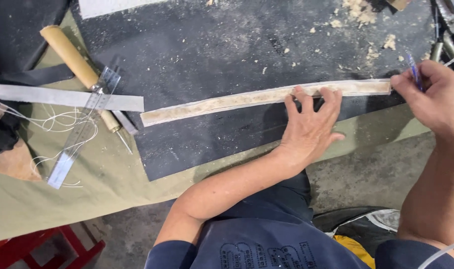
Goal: Marking leather strips with a pen and ruler in preparation for hand stitching.
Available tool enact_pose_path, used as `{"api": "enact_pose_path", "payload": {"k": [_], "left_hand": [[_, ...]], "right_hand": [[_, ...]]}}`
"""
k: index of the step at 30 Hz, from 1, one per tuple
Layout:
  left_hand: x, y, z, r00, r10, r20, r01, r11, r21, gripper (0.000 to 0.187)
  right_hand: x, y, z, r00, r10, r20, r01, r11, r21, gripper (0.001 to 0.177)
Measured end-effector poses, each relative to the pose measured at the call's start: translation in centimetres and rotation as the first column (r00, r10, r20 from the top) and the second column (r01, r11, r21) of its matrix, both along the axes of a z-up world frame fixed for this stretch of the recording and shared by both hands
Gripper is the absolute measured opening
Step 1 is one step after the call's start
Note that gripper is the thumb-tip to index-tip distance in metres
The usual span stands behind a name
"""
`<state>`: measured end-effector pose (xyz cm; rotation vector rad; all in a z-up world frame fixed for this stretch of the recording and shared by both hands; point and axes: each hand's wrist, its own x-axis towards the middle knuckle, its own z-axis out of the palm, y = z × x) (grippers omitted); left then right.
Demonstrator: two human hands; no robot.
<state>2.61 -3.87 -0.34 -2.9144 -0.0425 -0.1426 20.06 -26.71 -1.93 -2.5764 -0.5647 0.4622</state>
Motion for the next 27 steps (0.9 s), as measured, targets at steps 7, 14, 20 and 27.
{"api": "enact_pose_path", "payload": {"k": [7,14,20,27], "left_hand": [[0.0,0.1,-0.1,0.999,-0.022,-0.032,0.021,1.0,-0.009,0.103],[0.5,0.2,0.1,0.998,-0.03,-0.046,0.03,1.0,-0.007,0.11],[0.0,1.2,0.6,0.998,-0.055,0.001,0.055,0.998,-0.007,0.107],[-4.5,7.6,-0.2,0.98,0.038,0.196,0.049,0.906,-0.421,0.061]], "right_hand": [[1.1,-2.7,-0.7,0.981,-0.157,-0.113,0.187,0.917,0.351,0.044],[-2.2,2.4,2.6,0.994,-0.057,-0.088,0.067,0.991,0.114,0.014],[-2.9,3.4,2.3,1.0,-0.029,0.011,0.029,0.999,0.037,0.019],[1.3,-3.9,-10.7,0.995,-0.039,-0.087,0.061,0.96,0.273,0.019]]}}
